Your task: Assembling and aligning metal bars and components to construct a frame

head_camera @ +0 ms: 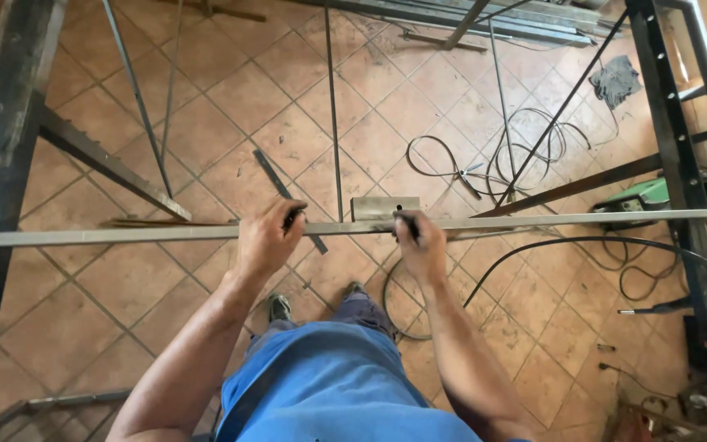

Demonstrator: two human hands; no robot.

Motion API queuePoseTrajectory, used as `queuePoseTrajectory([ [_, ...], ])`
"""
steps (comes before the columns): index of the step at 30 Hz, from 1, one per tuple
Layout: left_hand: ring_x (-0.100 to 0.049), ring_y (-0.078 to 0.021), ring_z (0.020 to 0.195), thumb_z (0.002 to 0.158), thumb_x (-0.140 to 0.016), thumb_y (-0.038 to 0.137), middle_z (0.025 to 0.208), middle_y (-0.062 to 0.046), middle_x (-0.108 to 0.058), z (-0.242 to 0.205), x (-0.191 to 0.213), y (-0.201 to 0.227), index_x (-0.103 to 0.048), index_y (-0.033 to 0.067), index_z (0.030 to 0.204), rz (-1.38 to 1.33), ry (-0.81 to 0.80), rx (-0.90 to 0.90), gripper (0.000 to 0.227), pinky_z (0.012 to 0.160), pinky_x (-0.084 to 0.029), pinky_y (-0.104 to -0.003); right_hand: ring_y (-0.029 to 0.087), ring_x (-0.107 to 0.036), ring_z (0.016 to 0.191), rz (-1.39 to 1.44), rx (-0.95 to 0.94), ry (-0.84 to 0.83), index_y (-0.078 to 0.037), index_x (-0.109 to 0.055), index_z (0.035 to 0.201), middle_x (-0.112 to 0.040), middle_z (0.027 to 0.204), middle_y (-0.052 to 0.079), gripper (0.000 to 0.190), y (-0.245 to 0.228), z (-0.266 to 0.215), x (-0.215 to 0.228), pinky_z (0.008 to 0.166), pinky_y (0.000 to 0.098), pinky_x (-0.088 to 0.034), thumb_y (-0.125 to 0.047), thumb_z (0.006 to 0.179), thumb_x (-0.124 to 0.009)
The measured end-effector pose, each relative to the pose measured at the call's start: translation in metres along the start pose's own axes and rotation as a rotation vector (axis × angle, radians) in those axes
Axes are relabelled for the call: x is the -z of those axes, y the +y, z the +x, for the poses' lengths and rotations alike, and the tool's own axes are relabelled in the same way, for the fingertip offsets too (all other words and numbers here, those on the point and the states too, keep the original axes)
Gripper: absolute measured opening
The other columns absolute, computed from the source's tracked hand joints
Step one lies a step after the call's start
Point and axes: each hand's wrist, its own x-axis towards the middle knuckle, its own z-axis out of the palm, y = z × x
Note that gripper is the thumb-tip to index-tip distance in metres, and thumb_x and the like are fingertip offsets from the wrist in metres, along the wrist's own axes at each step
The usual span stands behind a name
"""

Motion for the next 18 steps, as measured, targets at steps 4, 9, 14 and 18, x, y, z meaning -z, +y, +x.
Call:
queuePoseTrajectory([
  [4, -0.075, -0.0227, 0.081, 0.089, -0.074, 0.031, 0.085, 0.0, -0.074, 0.016, -0.012, -0.033, -0.076, 0.0301, 0.105, 0.057, 0.084, -0.01, 0.016, 0.07, -0.06, -0.035, 0.031, -0.074, 0.082, -0.142, 0.214, 0.191, -0.02, -0.074, 0.101, -0.074, 0.084, 0.006, 0.007, 0.035, 0.048, -0.022, 0.076, 0.0399, -0.058, -0.021, 0.097, -0.069],
  [9, -0.075, -0.0258, 0.085, 0.091, -0.069, 0.041, 0.089, -0.002, -0.075, 0.014, -0.015, -0.028, -0.074, 0.0309, 0.109, 0.099, 0.003, 0.148, 0.021, 0.076, -0.06, -0.041, 0.028, -0.073, 0.082, -0.197, 0.319, 0.231, -0.02, -0.073, 0.1, -0.073, 0.086, 0.003, 0.006, 0.026, 0.065, -0.033, 0.073, 0.0383, -0.058, -0.019, 0.095, -0.07],
  [14, -0.073, -0.0206, 0.078, 0.086, -0.072, 0.038, 0.08, 0.002, -0.068, 0.014, -0.019, -0.026, -0.071, 0.0282, 0.094, 0.242, 0.067, -0.095, 0.013, 0.07, -0.059, -0.035, 0.024, -0.071, 0.081, -0.37, 0.376, 0.237, -0.02, -0.072, 0.098, -0.067, 0.084, 0.0, 0.007, 0.027, 0.066, -0.042, 0.072, 0.0347, -0.058, -0.023, 0.092, -0.074],
  [18, -0.072, -0.0246, 0.074, 0.086, -0.068, 0.037, 0.075, -0.003, -0.067, 0.014, -0.018, -0.02, -0.069, 0.021, 0.084, 0.32, 0.036, -0.185, 0.016, 0.067, -0.058, -0.038, 0.026, -0.07, 0.081, -0.421, 0.434, 0.198, -0.018, -0.072, 0.096, -0.066, 0.083, 0.002, 0.01, 0.031, 0.069, -0.044, 0.074, 0.0372, -0.057, -0.023, 0.088, -0.075],
])
